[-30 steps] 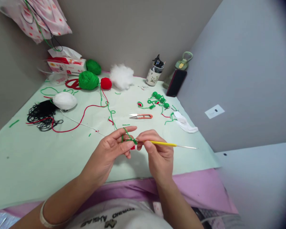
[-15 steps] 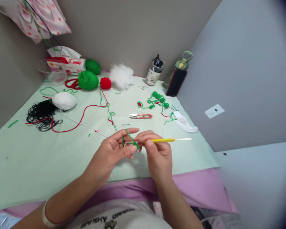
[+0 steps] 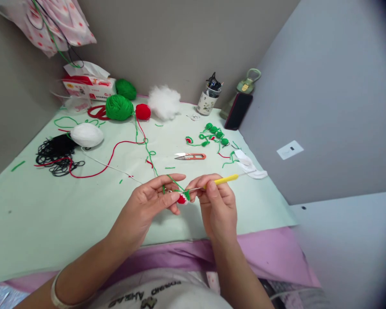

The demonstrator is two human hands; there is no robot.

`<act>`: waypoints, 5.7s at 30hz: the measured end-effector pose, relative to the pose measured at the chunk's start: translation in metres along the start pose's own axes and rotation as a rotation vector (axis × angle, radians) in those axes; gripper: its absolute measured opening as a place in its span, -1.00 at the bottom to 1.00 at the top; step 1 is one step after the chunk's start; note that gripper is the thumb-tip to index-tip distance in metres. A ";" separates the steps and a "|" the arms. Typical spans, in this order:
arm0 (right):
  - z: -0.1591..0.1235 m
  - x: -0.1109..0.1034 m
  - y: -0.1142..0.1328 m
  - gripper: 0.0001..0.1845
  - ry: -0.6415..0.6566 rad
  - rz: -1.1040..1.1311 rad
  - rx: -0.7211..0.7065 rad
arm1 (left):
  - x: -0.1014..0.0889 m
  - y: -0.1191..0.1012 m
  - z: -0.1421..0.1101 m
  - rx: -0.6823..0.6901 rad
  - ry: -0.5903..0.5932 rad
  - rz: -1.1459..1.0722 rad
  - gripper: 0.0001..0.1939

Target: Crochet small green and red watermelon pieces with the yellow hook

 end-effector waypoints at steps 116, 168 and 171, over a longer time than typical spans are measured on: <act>-0.031 0.017 0.044 -0.74 -0.178 -0.687 -0.525 | 0.008 0.020 0.002 -0.176 -0.043 -0.346 -0.61; -0.003 0.000 0.008 -0.84 -0.068 -0.245 -0.107 | 0.006 0.006 0.004 -0.018 -0.010 -0.021 -0.62; -0.006 0.000 0.011 -0.85 -0.095 -0.286 -0.156 | 0.005 0.004 0.003 0.010 -0.012 0.014 -0.67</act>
Point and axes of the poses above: each hand's wrist, its own z-axis towards the middle knuckle, its own x-axis out of the palm, y = z × x, the point moved 10 cm from there along z, towards the middle knuckle, and after that the axes turned 12 degrees about x, right-handed, at the moved point
